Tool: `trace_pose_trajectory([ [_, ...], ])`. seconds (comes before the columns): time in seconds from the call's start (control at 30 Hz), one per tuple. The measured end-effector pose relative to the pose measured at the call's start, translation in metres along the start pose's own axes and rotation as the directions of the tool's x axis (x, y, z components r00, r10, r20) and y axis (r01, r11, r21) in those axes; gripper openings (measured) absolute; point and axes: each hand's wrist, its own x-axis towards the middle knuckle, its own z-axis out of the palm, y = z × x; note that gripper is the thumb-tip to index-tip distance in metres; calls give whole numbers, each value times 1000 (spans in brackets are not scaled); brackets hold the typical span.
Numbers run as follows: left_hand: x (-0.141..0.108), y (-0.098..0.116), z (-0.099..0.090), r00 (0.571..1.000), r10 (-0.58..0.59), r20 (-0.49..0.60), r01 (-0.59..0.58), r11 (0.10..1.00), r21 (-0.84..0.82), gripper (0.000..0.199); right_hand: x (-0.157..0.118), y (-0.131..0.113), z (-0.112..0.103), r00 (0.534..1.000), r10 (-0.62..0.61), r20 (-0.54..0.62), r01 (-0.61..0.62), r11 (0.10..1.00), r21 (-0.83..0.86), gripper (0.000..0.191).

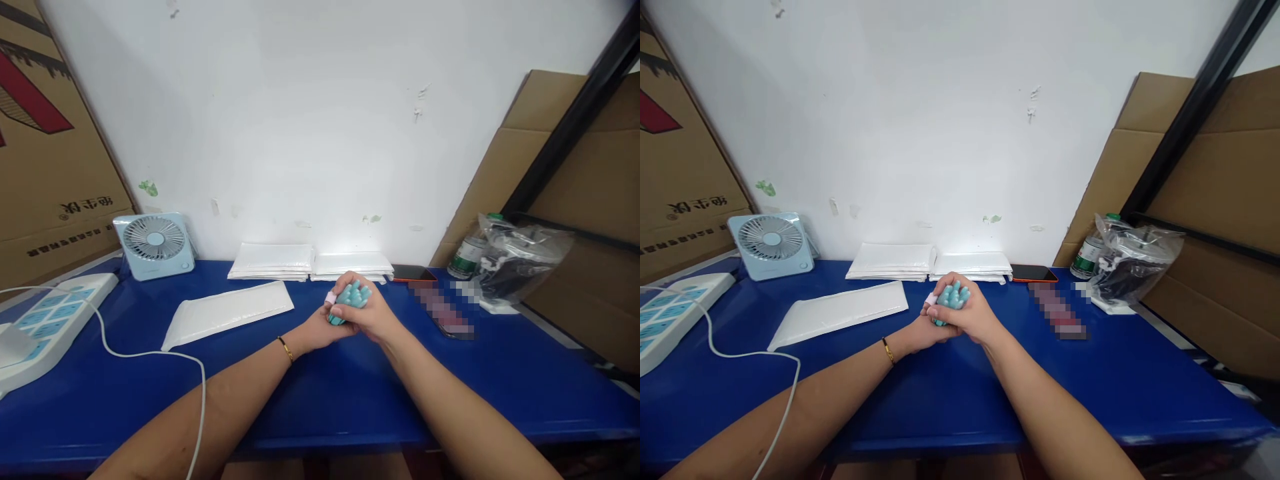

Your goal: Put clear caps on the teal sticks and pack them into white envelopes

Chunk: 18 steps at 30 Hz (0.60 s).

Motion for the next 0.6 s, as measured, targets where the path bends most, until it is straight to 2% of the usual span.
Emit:
trace_pose_trajectory([
  [0.07, -1, 0, 3, 998, 23, 51, -23, 1000, -13, 27, -1, 1, 1, 999, -8, 37, 5, 995, 104, 29],
  [0.17, -2, -2, 5, 993, -12, 115, 15, 999, -28, 18, -1, 5, 6, 995, -28, -100, 45, 984, 170, 29],
  [0.27, -1, -3, 6, 991, -30, 130, 41, 996, -80, 14, -1, 12, 11, 972, -40, -231, 78, 985, 156, 31],
  [0.37, -1, -2, 8, 989, -23, 147, 35, 996, -79, 13, -1, 17, 11, 978, -61, -201, 79, 994, 82, 29],
  [0.5, 2, 3, 0, 995, -91, 40, 86, 988, 130, 17, -1, 10, -7, 982, -87, -167, 80, 996, -50, 25],
  [0.57, 1, 7, -11, 997, -77, -31, 83, 933, 349, 23, -2, -1, -21, 983, -151, -105, 117, 954, -275, 32],
  [0.6, 0, 9, -17, 995, -72, -63, 93, 868, 487, 24, -3, -7, -27, 979, -195, -57, 150, 882, -448, 44],
])
